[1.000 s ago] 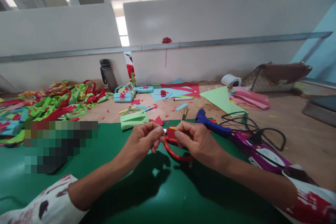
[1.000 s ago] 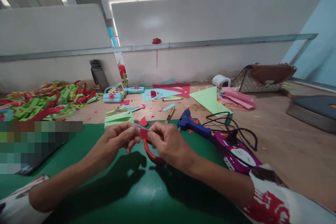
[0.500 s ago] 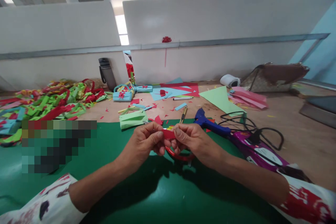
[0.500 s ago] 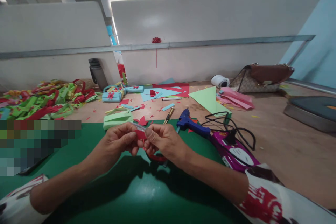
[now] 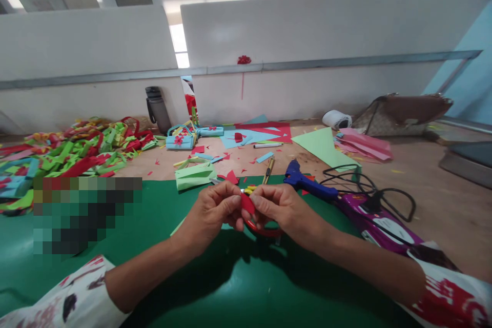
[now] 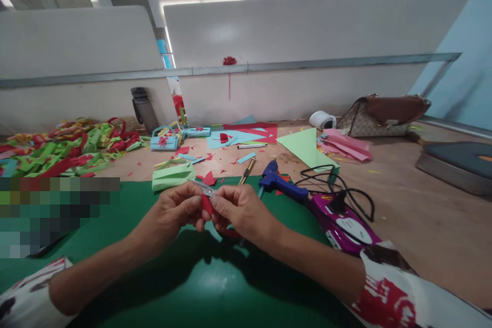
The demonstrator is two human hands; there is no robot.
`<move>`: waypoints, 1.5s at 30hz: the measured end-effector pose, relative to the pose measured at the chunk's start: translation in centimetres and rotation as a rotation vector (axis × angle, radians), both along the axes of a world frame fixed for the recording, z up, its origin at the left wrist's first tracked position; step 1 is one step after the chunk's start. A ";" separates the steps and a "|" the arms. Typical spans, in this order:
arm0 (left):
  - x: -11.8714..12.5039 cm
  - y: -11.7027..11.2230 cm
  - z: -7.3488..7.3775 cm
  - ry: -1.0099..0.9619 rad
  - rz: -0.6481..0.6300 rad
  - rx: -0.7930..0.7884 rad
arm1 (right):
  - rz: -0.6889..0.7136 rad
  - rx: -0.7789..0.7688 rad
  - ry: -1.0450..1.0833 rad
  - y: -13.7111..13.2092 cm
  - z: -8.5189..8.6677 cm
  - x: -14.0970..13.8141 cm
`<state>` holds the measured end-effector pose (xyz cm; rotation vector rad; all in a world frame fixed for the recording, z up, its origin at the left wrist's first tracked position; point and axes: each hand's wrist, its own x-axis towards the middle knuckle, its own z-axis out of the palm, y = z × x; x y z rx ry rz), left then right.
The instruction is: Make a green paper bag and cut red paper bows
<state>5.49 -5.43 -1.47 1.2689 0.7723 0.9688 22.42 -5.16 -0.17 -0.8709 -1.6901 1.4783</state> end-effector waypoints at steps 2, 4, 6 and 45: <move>0.2 -0.2 0.1 0.040 0.029 -0.002 | -0.056 0.081 -0.071 -0.1 -0.1 0.0; 0.5 -0.6 0.5 0.132 0.070 0.045 | -0.148 0.172 -0.161 -0.2 -0.1 0.1; 0.7 -1.3 0.9 0.253 0.083 0.159 | -0.239 0.265 -0.251 -0.4 -0.1 0.1; 0.6 -0.3 0.1 -0.029 0.154 -0.131 | -0.371 0.537 -0.334 -0.5 -0.6 0.1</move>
